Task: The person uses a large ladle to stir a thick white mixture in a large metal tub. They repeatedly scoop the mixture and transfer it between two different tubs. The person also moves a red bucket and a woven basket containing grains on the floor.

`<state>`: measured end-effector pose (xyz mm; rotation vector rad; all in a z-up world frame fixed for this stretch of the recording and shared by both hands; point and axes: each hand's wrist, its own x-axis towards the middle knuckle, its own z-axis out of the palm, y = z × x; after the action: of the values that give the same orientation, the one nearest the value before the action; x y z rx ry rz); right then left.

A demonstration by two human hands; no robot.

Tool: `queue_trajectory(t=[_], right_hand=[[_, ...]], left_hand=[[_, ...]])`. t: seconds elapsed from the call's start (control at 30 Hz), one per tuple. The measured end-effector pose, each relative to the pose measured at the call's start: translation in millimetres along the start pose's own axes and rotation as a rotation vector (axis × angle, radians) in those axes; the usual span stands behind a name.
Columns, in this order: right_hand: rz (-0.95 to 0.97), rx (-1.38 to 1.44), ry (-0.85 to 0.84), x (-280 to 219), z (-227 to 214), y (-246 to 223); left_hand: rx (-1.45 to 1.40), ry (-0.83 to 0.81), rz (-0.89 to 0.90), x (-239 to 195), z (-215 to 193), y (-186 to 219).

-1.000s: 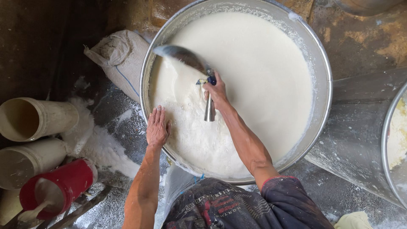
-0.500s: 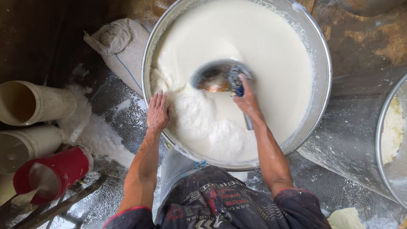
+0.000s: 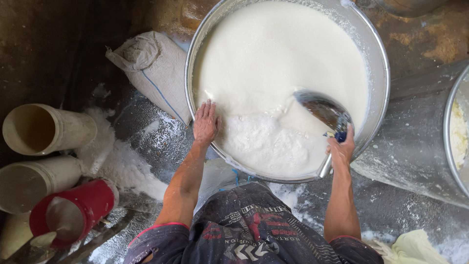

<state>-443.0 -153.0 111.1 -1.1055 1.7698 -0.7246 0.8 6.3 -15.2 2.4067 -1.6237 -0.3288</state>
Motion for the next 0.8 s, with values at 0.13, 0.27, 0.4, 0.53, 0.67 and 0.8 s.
queue_trajectory(t=[0.13,0.27,0.4,0.53,0.67,0.8], right_hand=[[0.030,0.412,0.017,-38.1,-9.3,31.2],[0.206,0.629,0.084,-64.9,0.5,56.4],[0.164,0.827,-0.033,-62.1,40.6,87.3],[0.231,0.983,-0.173,-33.2,81.4,108.1],[0.252,1.049,-0.268,2.9,125.7,104.2],[0.244,1.056,-0.421,41.0,170.9,73.8]], left_hand=[[-0.025,0.027,0.041,0.6,-1.6,-1.5],[-0.099,0.082,0.066,-3.4,-13.3,-0.4],[-0.152,0.090,0.067,-6.7,-25.6,2.3],[-0.180,0.089,0.068,-8.8,-31.0,3.7],[-0.164,0.124,0.072,-7.3,-31.3,3.3],[-0.144,0.160,0.067,-6.8,-29.3,3.8]])
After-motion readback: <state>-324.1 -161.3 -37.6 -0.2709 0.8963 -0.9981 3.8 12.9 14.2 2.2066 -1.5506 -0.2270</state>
